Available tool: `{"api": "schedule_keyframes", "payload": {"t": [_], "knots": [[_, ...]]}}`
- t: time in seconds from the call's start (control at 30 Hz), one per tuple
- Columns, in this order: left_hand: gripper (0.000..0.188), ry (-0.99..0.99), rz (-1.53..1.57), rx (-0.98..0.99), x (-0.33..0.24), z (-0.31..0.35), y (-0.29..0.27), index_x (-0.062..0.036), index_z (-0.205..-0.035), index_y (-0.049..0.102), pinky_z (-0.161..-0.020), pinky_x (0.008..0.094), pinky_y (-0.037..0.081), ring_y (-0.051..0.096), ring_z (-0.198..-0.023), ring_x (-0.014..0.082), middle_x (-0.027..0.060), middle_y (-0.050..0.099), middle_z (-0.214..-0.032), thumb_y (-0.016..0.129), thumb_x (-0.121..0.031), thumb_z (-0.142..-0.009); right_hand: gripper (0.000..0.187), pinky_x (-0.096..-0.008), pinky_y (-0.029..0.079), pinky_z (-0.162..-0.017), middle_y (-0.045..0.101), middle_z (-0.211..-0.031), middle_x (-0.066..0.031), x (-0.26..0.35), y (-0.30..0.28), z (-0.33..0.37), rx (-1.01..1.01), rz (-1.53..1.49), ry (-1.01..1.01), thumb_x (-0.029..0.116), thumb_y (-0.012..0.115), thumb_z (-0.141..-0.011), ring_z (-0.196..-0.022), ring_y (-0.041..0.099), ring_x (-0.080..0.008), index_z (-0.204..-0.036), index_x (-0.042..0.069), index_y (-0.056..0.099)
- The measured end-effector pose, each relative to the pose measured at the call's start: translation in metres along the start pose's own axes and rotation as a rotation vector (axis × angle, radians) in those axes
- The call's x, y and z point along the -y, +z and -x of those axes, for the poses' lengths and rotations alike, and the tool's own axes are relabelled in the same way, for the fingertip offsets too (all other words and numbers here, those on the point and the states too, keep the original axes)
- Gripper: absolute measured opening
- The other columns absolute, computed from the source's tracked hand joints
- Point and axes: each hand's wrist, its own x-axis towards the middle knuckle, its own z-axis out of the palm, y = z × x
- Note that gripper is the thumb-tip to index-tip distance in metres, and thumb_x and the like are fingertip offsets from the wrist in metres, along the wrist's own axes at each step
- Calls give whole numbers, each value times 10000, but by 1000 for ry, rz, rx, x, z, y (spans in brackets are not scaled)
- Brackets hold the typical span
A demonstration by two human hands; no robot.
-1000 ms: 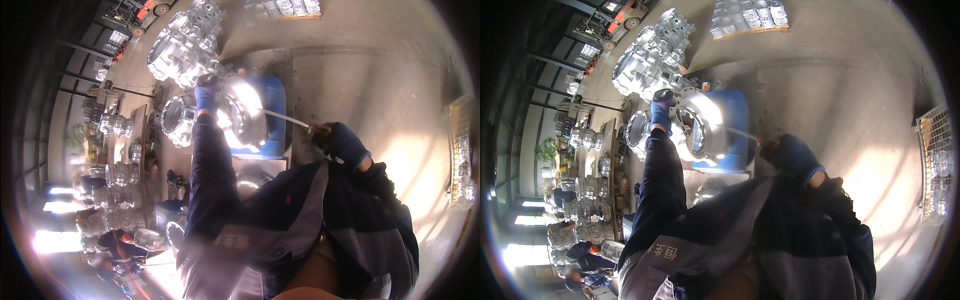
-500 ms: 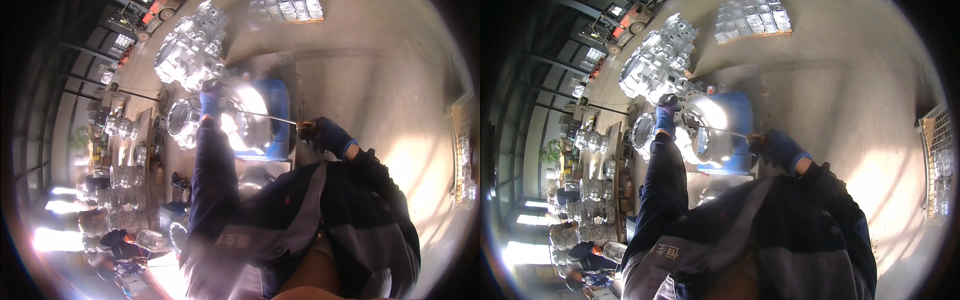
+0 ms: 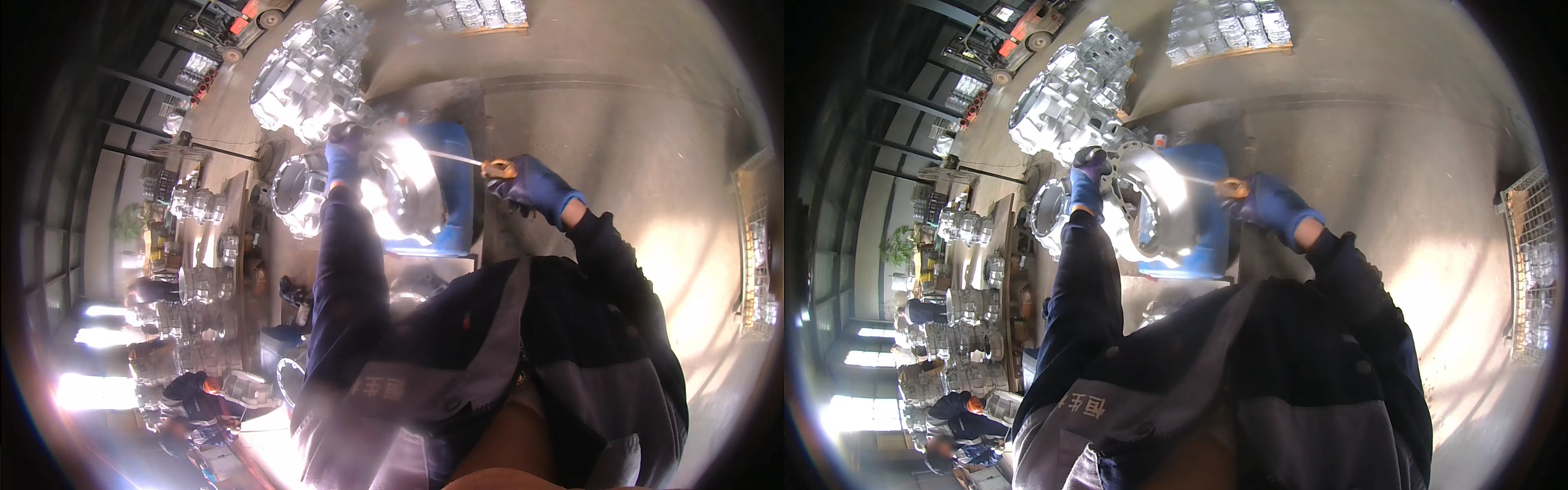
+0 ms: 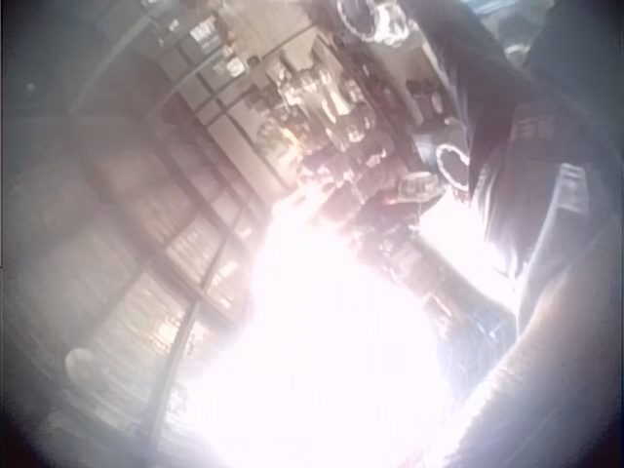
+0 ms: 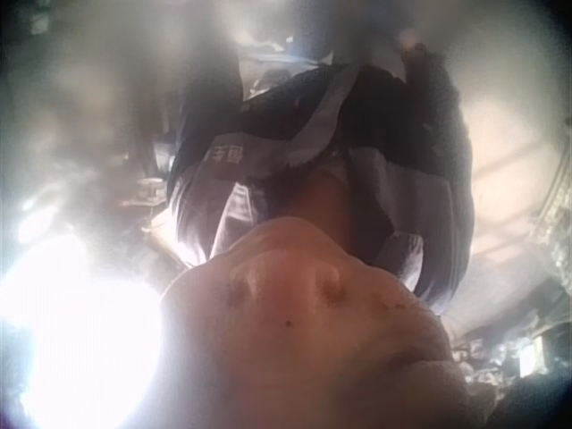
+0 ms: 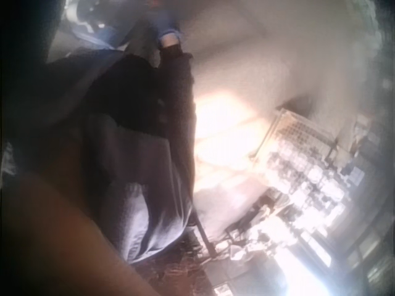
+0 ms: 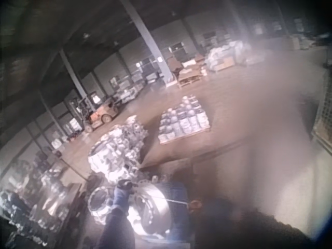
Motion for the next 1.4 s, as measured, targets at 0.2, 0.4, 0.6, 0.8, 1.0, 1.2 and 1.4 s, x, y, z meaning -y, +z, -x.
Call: {"api": "schedule_keyframes", "payload": {"t": [0.2,0.4,0.6,0.8,1.0,1.2,1.4], "knots": [[207,53,-19,56,4,-8,0,-64,-988,631,-559,280,455,563,-582,140,24,615,-710,702,-66,-794,340,-317,480,-585,645,-696,-118,-1,-5,-6,27,52,11,330,677,-819,-588,599,-180,-953,18,654],[274,31,-9,32,9,-12,-1,-92,-1041,626,-542,286,441,552,-580,134,51,635,-732,682,-110,-773,361,-309,477,-612,639,-724,-110,5,-9,-10,63,48,-22,313,674,-814,-614,568,-157,-1043,35,659],[272,46,49,21,10,-8,-2,-92,-1024,628,-533,290,435,541,-568,137,54,629,-759,683,-75,-758,239,-259,427,-391,549,-577,-37,14,-12,-9,77,-23,-6,271,642,-876,-425,528,-117,-954,45,632],[224,-75,380,121,4,-2,-7,-74,-980,649,-537,269,445,555,-607,132,13,621,-791,706,4,-778,318,-280,471,-507,606,-683,-34,14,-20,-14,57,-31,66,313,656,-860,-555,587,-126,-1081,85,664],[205,-4,236,108,-7,16,-7,-85,-963,657,-536,268,444,553,-600,132,0,612,-767,719,-24,-778,283,-255,429,-425,568,-614,-37,15,-20,-10,128,-87,5,279,636,-879,-443,528,-110,-1072,73,643],[292,-50,158,91,-11,24,-8,-89,-1084,586,-551,269,439,529,-610,112,58,663,-857,650,-37,-803,241,-249,419,-385,542,-581,-27,16,-14,-12,139,-43,12,248,625,-889,-417,513,-112,-1045,64,624],[299,39,102,68,-5,19,-9,-93,-1084,606,-561,269,441,560,-648,127,45,646,-845,679,-43,-799,219,-257,440,-386,554,-592,-31,16,-10,-15,169,-36,26,237,633,-887,-427,530,-116,-1013,58,621]]}}
